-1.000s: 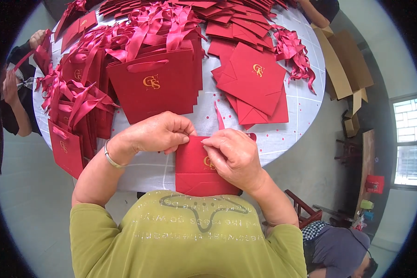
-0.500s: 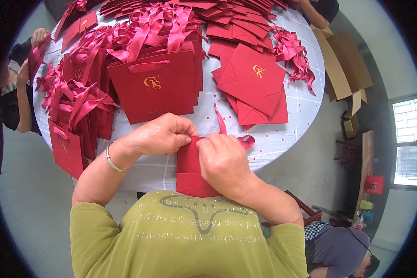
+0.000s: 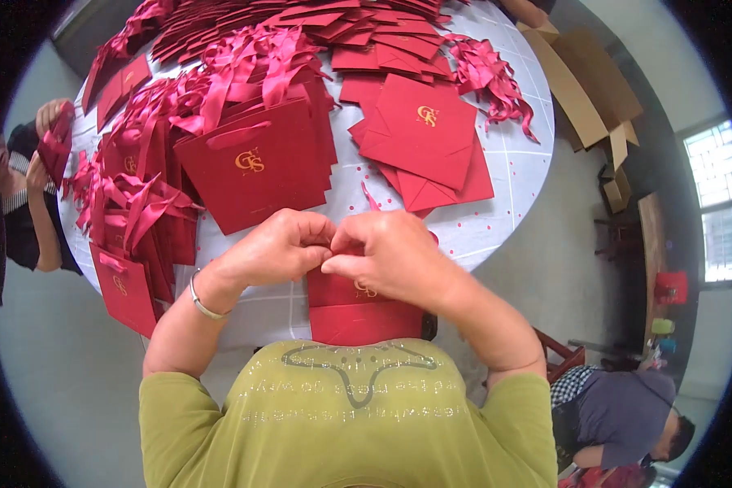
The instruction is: The person attaches ribbon handles to paper gift bags by hand.
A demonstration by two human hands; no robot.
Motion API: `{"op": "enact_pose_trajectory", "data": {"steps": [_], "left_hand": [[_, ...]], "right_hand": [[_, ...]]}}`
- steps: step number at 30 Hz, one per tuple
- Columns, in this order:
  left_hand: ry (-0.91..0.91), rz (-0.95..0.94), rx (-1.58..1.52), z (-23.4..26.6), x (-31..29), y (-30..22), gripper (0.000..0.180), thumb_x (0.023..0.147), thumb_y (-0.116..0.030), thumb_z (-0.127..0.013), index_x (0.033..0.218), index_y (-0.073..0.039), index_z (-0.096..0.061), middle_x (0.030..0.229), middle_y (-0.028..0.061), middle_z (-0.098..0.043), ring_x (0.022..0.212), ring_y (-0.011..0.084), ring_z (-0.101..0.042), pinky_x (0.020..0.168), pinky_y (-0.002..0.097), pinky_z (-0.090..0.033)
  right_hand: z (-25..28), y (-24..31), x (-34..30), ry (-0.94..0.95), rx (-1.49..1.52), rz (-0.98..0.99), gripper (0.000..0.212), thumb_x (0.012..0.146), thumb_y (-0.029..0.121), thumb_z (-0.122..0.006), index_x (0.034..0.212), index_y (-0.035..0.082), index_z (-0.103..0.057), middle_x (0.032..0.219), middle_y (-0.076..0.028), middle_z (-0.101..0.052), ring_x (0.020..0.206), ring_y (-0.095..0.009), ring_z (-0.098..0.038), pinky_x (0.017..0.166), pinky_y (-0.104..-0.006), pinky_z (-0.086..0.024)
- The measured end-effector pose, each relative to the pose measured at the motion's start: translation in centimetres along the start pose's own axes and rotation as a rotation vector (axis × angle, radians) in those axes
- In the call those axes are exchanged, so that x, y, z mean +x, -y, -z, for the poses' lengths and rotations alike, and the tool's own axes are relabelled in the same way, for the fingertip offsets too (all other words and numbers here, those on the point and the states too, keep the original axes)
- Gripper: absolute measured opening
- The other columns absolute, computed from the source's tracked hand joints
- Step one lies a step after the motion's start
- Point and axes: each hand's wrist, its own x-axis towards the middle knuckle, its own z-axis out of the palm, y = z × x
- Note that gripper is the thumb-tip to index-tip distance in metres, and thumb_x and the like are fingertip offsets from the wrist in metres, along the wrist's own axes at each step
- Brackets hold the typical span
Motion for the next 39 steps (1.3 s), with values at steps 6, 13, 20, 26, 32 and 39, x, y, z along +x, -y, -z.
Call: {"op": "enact_pose_trajectory", "data": {"steps": [6, 13, 20, 26, 32, 39], "left_hand": [[-0.191, -0.350, 0.255, -1.3, -0.4, -0.9, 0.027, 0.081, -0.002, -0.074, 0.105, -0.002, -0.062, 0.073, 0.0046, -0.064, 0.063, 0.0067, -0.052, 0.056, 0.0265, -0.045], [-0.254, -0.400, 0.352, -2.2, -1.1, -1.7, 0.020, 0.080, -0.005, -0.077, 0.097, -0.004, -0.067, 0.066, 0.0084, -0.062, 0.049, 0.0100, -0.048, 0.049, 0.0282, -0.042], [-0.250, -0.329, 0.286, -2.0, -1.1, -1.5, 0.012, 0.081, -0.002, -0.074, 0.091, -0.001, -0.068, 0.062, 0.0031, -0.056, 0.056, 0.0020, -0.047, 0.050, 0.0240, -0.040], [-0.246, -0.324, 0.224, -2.0, -0.8, -1.0, 0.011, 0.082, -0.003, -0.074, 0.089, 0.000, -0.067, 0.063, -0.0016, -0.058, 0.058, 0.0007, -0.048, 0.050, 0.0226, -0.040], [-0.220, -0.191, 0.208, -1.8, -0.8, -1.8, 0.011, 0.082, -0.005, -0.074, 0.086, 0.001, -0.065, 0.065, -0.0025, -0.060, 0.060, -0.0001, -0.050, 0.051, 0.0209, -0.040], [-0.280, -0.250, 0.160, -2.2, -0.4, -0.4, 0.014, 0.081, -0.009, -0.072, 0.090, 0.000, -0.065, 0.073, 0.0159, -0.068, 0.071, 0.0236, -0.071, 0.066, 0.0339, -0.054]], "right_hand": [[4.1, -2.8, 1.7, 0.084, 0.465, -0.191, 0.016, 0.088, 0.009, -0.067, 0.099, -0.002, -0.070, 0.081, -0.005, -0.069, 0.073, -0.012, -0.063, 0.067, -0.0294, -0.051], [5.1, -2.9, 3.1, 0.526, 0.321, -0.193, 0.019, 0.087, 0.010, -0.067, 0.102, -0.001, -0.071, 0.084, -0.008, -0.072, 0.072, -0.014, -0.064, 0.067, -0.0313, -0.053], [7.1, -3.3, -0.4, 0.306, -0.016, 0.073, 0.031, 0.081, 0.022, -0.077, 0.101, 0.001, -0.070, 0.094, -0.012, -0.072, 0.082, -0.024, -0.070, 0.072, -0.0354, -0.055], [4.4, -4.9, -3.4, -0.175, -0.324, -0.016, 0.015, 0.079, 0.010, -0.068, 0.090, 0.001, -0.067, 0.083, -0.015, -0.068, 0.076, -0.034, -0.067, 0.067, -0.0423, -0.052], [2.9, -1.9, -3.9, -0.529, 0.112, -0.100, 0.011, 0.080, 0.000, -0.066, 0.088, 0.001, -0.059, 0.073, -0.008, -0.064, 0.059, -0.017, -0.062, 0.054, -0.0308, -0.048], [3.2, 0.7, -4.7, -0.324, 0.142, 0.475, 0.029, 0.073, 0.004, -0.083, 0.095, 0.003, -0.063, 0.091, -0.009, -0.068, 0.069, -0.014, -0.065, 0.057, -0.0268, -0.051]]}}
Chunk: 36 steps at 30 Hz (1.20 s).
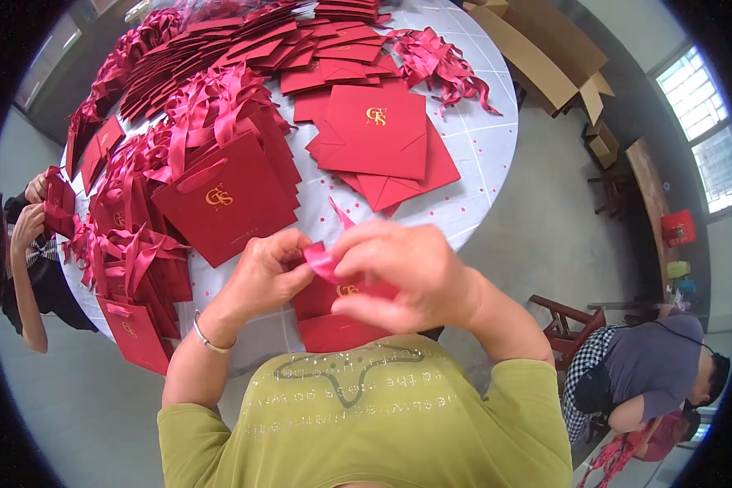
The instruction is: The person attaches ribbon handles to paper gift bags by hand.
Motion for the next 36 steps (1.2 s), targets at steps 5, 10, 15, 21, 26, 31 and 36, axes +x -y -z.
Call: {"op": "enact_pose_trajectory", "data": {"steps": [5, 10, 15, 21, 26, 31, 36], "left_hand": [[-0.077, -0.277, 0.306, -0.3, -0.3, -1.1, 0.013, 0.079, -0.005, -0.072, 0.089, -0.004, -0.063, 0.065, 0.0145, -0.061, 0.055, 0.0247, -0.063, 0.052, 0.0334, -0.047], [-0.090, -0.384, 0.413, -0.5, -0.8, -1.3, 0.017, 0.074, -0.005, -0.072, 0.088, -0.006, -0.062, 0.068, 0.0117, -0.062, 0.058, 0.0296, -0.064, 0.050, 0.0360, -0.049], [-0.138, -0.529, 0.623, -1.1, -1.0, -0.8, 0.021, 0.073, -0.005, -0.071, 0.093, -0.009, -0.062, 0.077, 0.0075, -0.063, 0.057, 0.0267, -0.062, 0.046, 0.0368, -0.047], [-0.128, -0.575, 0.655, -1.0, -1.1, -0.7, 0.020, 0.075, -0.005, -0.071, 0.093, -0.009, -0.063, 0.078, 0.0051, -0.062, 0.056, 0.0247, -0.062, 0.046, 0.0352, -0.048], [-0.097, -0.583, 0.589, -1.0, -1.0, -1.1, 0.015, 0.075, -0.004, -0.071, 0.088, -0.008, -0.065, 0.080, 0.0051, -0.064, 0.056, 0.0241, -0.063, 0.048, 0.0340, -0.049], [-0.059, -0.591, 0.570, -0.8, -1.0, -0.9, 0.011, 0.075, -0.003, -0.070, 0.083, -0.008, -0.066, 0.079, 0.0061, -0.065, 0.057, 0.0242, -0.063, 0.048, 0.0335, -0.050], [-0.149, -0.612, 0.521, -1.3, -1.0, -1.2, 0.013, 0.072, -0.003, -0.069, 0.075, -0.008, -0.058, 0.072, 0.0055, -0.060, 0.052, 0.0254, -0.060, 0.042, 0.0355, -0.046]], "right_hand": [[0.7, -5.2, 1.3, -0.024, 0.233, -0.585, 0.009, 0.092, 0.005, -0.063, 0.094, -0.002, -0.069, 0.084, -0.003, -0.068, 0.071, -0.006, -0.060, 0.062, -0.0240, -0.049], [-0.5, -6.0, 2.7, 0.494, 0.169, -0.628, 0.016, 0.091, 0.014, -0.068, 0.095, -0.001, -0.071, 0.075, -0.005, -0.067, 0.072, -0.008, -0.061, 0.065, -0.0267, -0.050], [-0.9, -8.3, 4.7, 0.867, 0.215, -0.765, 0.022, 0.095, 0.020, -0.065, 0.095, -0.001, -0.071, 0.074, 0.001, -0.064, 0.067, -0.006, -0.056, 0.061, -0.0267, -0.048], [-1.4, -9.8, 5.1, 0.933, 0.508, -1.086, 0.016, 0.094, 0.020, -0.068, 0.094, 0.005, -0.074, 0.071, 0.006, -0.059, 0.060, -0.005, -0.046, 0.053, -0.0232, -0.037], [-1.1, -9.4, 5.8, 1.005, 0.486, -1.085, 0.016, 0.093, 0.021, -0.069, 0.095, 0.005, -0.073, 0.070, 0.007, -0.056, 0.058, -0.005, -0.044, 0.052, -0.0225, -0.035], [-1.5, -9.7, 5.8, 1.156, 0.604, -1.128, 0.017, 0.093, 0.024, -0.068, 0.084, 0.010, -0.068, 0.062, 0.009, -0.048, 0.053, -0.004, -0.040, 0.048, -0.0233, -0.029], [-1.9, -9.3, 4.6, 1.056, 0.661, -1.218, 0.014, 0.088, 0.022, -0.071, 0.080, 0.011, -0.066, 0.061, 0.008, -0.047, 0.050, -0.004, -0.036, 0.045, -0.0245, -0.024]]}}
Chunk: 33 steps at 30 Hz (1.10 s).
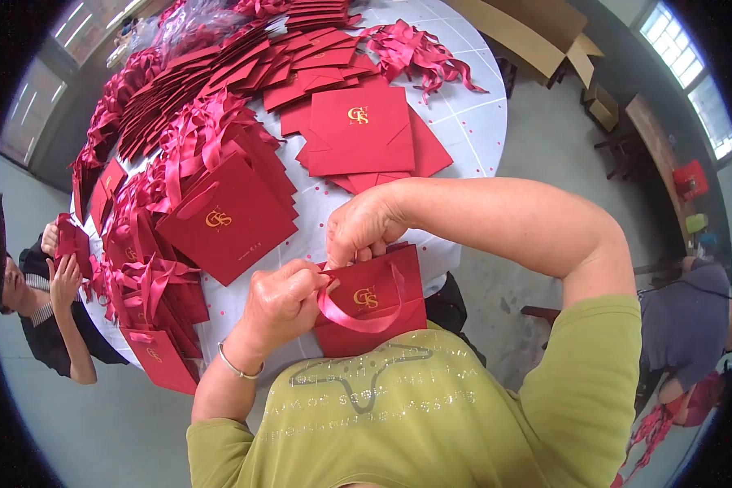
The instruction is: The person attaches ribbon handles to paper gift bags by hand.
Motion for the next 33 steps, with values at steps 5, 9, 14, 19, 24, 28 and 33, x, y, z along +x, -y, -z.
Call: {"op": "enact_pose_trajectory", "data": {"steps": [5, 9, 14, 19, 24, 28, 33], "left_hand": [[0.014, 0.032, -0.020, -0.1, 0.1, -0.2, 0.016, 0.069, -0.003, -0.070, 0.077, -0.009, -0.057, 0.070, 0.0060, -0.060, 0.053, 0.0253, -0.060, 0.043, 0.0358, -0.046], [0.060, 0.097, -0.074, -0.2, 0.0, 0.3, 0.021, 0.069, -0.002, -0.070, 0.083, -0.009, -0.056, 0.069, 0.0062, -0.061, 0.057, 0.0261, -0.062, 0.046, 0.0368, -0.047], [0.068, 0.122, -0.109, -0.7, -0.1, 0.7, 0.025, 0.068, -0.001, -0.072, 0.086, -0.008, -0.056, 0.070, 0.0061, -0.062, 0.055, 0.0229, -0.063, 0.047, 0.0338, -0.047], [0.103, 0.175, -0.200, -0.4, -0.1, 0.5, 0.029, 0.067, -0.001, -0.074, 0.091, -0.007, -0.058, 0.071, 0.0065, -0.064, 0.052, 0.0197, -0.062, 0.048, 0.0299, -0.047], [0.181, 0.189, -0.207, -0.3, 0.0, 0.6, 0.033, 0.071, -0.007, -0.078, 0.096, -0.007, -0.057, 0.075, 0.0082, -0.067, 0.061, 0.0220, -0.067, 0.054, 0.0318, -0.051], [0.204, 0.185, -0.224, -0.4, -0.1, 0.7, 0.034, 0.073, -0.009, -0.079, 0.098, -0.006, -0.056, 0.078, 0.0088, -0.068, 0.065, 0.0227, -0.069, 0.056, 0.0323, -0.052], [0.255, 0.341, -0.201, -0.1, -0.2, 0.5, 0.039, 0.075, -0.015, -0.082, 0.102, -0.006, -0.054, 0.083, 0.0134, -0.068, 0.074, 0.0316, -0.069, 0.063, 0.0384, -0.053]], "right_hand": [[-0.4, -0.8, 0.0, -0.128, 0.058, 0.043, 0.010, 0.084, 0.018, -0.073, 0.080, 0.011, -0.067, 0.061, 0.007, -0.049, 0.051, -0.004, -0.038, 0.045, -0.0235, -0.025], [-1.9, -0.6, -0.5, -0.341, -0.096, 0.176, 0.014, 0.086, 0.019, -0.070, 0.081, 0.006, -0.067, 0.068, 0.002, -0.059, 0.059, -0.006, -0.052, 0.052, -0.0237, -0.039], [-1.6, -1.2, -0.4, -0.648, -0.276, 0.383, 0.021, 0.090, 0.019, -0.067, 0.089, -0.001, -0.065, 0.075, -0.005, -0.066, 0.065, -0.011, -0.063, 0.057, -0.0274, -0.050], [-0.2, -0.6, -1.2, -0.812, -0.106, 0.403, 0.016, 0.090, 0.014, -0.066, 0.093, -0.002, -0.064, 0.078, -0.006, -0.068, 0.061, -0.011, -0.066, 0.051, -0.0283, -0.050], [0.1, -0.9, -0.6, -0.967, -0.198, 0.422, 0.014, 0.086, 0.011, -0.070, 0.085, -0.002, -0.066, 0.072, -0.009, -0.068, 0.062, -0.013, -0.068, 0.056, -0.0305, -0.053], [0.9, -1.7, 0.4, -1.278, -0.666, 0.579, 0.017, 0.083, 0.012, -0.072, 0.085, -0.004, -0.068, 0.070, -0.016, -0.068, 0.059, -0.019, -0.069, 0.058, -0.0340, -0.054], [-0.1, -1.5, -1.4, -1.288, -0.524, 0.458, 0.023, 0.082, 0.023, -0.072, 0.086, 0.000, -0.073, 0.077, -0.023, -0.068, 0.077, -0.040, -0.068, 0.074, -0.0469, -0.055]]}}
